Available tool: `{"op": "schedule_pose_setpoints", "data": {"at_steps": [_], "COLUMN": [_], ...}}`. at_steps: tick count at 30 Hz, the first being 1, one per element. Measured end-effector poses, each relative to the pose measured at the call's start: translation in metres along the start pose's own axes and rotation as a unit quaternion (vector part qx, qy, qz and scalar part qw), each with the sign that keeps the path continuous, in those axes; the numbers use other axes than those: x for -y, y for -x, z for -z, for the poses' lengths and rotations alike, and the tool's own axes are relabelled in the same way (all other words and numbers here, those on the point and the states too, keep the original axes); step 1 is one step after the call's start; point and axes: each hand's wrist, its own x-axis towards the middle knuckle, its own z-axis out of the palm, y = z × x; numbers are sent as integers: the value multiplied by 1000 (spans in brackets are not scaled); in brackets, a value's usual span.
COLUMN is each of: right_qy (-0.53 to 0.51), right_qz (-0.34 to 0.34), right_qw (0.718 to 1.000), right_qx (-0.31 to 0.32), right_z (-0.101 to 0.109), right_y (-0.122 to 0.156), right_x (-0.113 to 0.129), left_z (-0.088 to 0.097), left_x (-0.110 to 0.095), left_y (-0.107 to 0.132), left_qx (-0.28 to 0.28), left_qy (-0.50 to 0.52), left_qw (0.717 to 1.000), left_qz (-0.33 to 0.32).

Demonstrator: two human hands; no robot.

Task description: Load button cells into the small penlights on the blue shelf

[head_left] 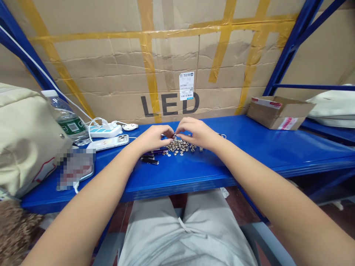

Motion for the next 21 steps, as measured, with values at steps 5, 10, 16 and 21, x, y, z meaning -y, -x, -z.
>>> {"op": "schedule_pose_setpoints", "data": {"at_steps": [5, 10, 16, 21], "right_qy": [46, 45, 8, -45], "right_qz": [33, 23, -34, -91], "right_qw": [998, 998, 999, 989], "right_qx": [20, 28, 9, 110], "right_z": [-2, -3, 1, 1], "right_y": [1, 1, 1, 4], "right_x": [-5, -6, 1, -2], "left_z": [1, 2, 4, 4], "left_x": [2, 3, 7, 13], "left_y": [0, 0, -1, -1], "left_qx": [3, -7, -29, -55], "left_qy": [-26, -52, -93, -88], "left_qw": [1000, 999, 995, 995], "left_qz": [-6, -9, -30, -6]}}
